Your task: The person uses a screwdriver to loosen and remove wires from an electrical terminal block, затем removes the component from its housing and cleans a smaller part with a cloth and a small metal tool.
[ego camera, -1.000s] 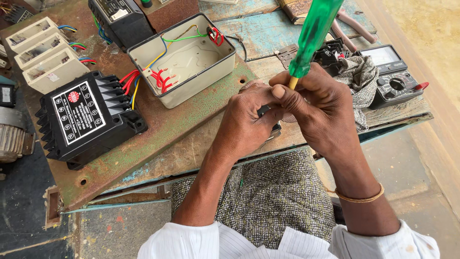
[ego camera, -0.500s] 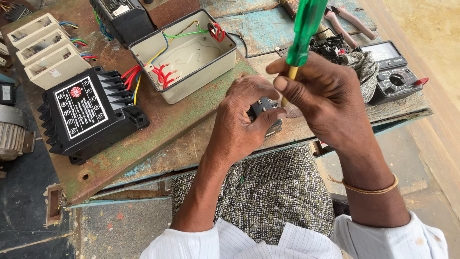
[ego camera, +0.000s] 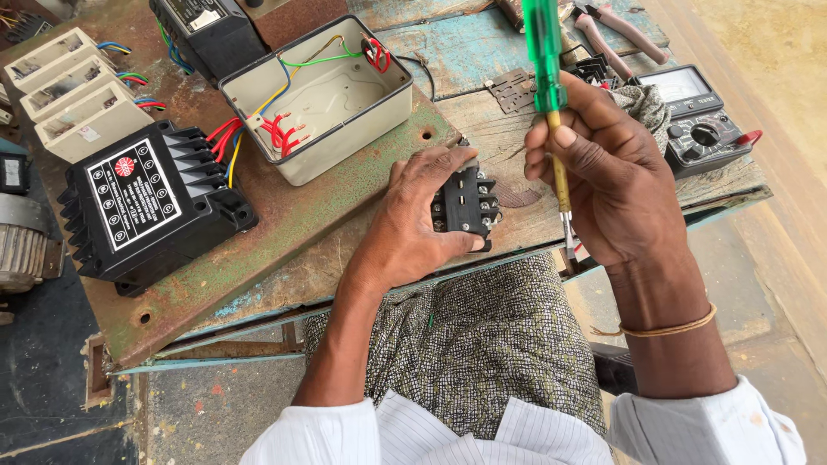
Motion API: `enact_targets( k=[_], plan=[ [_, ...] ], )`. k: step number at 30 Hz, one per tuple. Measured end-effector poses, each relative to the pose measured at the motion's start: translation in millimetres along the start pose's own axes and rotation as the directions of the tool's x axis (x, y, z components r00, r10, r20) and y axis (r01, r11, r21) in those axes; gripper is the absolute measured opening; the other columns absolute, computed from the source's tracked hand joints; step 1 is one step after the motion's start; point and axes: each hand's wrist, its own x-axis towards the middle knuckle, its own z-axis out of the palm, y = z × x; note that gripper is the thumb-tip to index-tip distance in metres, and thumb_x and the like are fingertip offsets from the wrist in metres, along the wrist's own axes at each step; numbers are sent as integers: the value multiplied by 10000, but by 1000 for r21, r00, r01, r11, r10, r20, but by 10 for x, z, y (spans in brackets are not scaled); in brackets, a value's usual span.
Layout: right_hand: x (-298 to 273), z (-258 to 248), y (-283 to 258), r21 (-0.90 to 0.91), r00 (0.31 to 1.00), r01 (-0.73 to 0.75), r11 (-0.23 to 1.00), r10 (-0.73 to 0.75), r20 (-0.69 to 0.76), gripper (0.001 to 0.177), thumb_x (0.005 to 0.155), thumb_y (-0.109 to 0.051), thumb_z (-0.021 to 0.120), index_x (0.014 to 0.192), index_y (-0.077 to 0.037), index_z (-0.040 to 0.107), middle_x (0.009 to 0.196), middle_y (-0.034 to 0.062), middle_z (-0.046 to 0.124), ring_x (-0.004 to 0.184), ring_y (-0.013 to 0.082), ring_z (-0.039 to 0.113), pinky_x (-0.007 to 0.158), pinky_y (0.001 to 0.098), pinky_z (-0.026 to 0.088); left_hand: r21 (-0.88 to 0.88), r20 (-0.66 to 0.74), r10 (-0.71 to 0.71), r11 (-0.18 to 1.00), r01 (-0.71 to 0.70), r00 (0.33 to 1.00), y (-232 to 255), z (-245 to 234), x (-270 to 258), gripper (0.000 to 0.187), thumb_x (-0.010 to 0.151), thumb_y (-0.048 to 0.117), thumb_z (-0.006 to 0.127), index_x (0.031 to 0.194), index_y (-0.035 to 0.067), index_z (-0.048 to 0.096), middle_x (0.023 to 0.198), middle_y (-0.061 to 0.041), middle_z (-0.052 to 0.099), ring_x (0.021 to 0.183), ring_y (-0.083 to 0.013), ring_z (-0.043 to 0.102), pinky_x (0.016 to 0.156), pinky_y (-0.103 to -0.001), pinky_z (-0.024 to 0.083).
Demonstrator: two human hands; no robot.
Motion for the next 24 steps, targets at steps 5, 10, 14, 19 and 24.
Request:
enact_targets(
  k=[5, 10, 14, 19, 24],
  plan=[
    [-39, -84, -47, 156, 999, -42, 987, 38, 31, 319, 1073, -9, 633, 1390, 22, 608, 1163, 130, 708, 1112, 201, 696, 1012, 314, 574, 22, -1, 69, 997, -69, 998, -40, 40, -48, 1060, 587, 181, 954, 1528, 210, 466, 1618, -177, 345, 1517, -415, 340, 1255, -491, 304],
    [-149, -139, -64, -8, 996, -7, 1000, 6, -93, 303, 1040, -50, 660, 1339, -10, 630, 1103, 88, 683, 998, 160, 659, 883, 297, 557, 192, -212, -55, 977, 97, 976, 180, 387, -192, 1208, 594, 380, 1021, 1553, 136, 328, 1577, -257, 235, 1463, -474, 302, 1184, -563, 281],
    [-264, -226, -53, -56, 997, 53, 997, -56, -50, 264, 1139, -71, 627, 1399, -42, 658, 854, 99, 605, 809, 165, 604, 713, 295, 505, 193, -413, -125, 956, 221, 902, 176, 577, -205, 1186, 666, 371, 955, 1582, 70, 264, 1524, -295, 275, 1377, -468, 436, 1102, -562, 419],
    [-443, -261, -188, 1, 998, -50, 999, 50, 29, 291, 1048, -18, 474, 1279, -14, 651, 1075, 195, 707, 981, 253, 728, 740, 339, 582, 128, -414, -81, 981, 146, 906, 107, 582, -220, 1083, 744, 304, 925, 1603, 78, 307, 1296, -178, 636, 1190, -349, 670, 1044, -491, 528],
    [-675, -283, -46, 162, 992, -125, 979, 125, 7, 358, 1000, -93, 375, 1239, 56, 596, 1171, 224, 682, 1048, 270, 710, 853, 385, 621, -14, -412, -203, 976, 216, 888, 198, 410, -170, 957, 698, 364, 866, 1508, 58, 460, 1154, -164, 758, 999, -289, 769, 901, -384, 590]
  ],
)
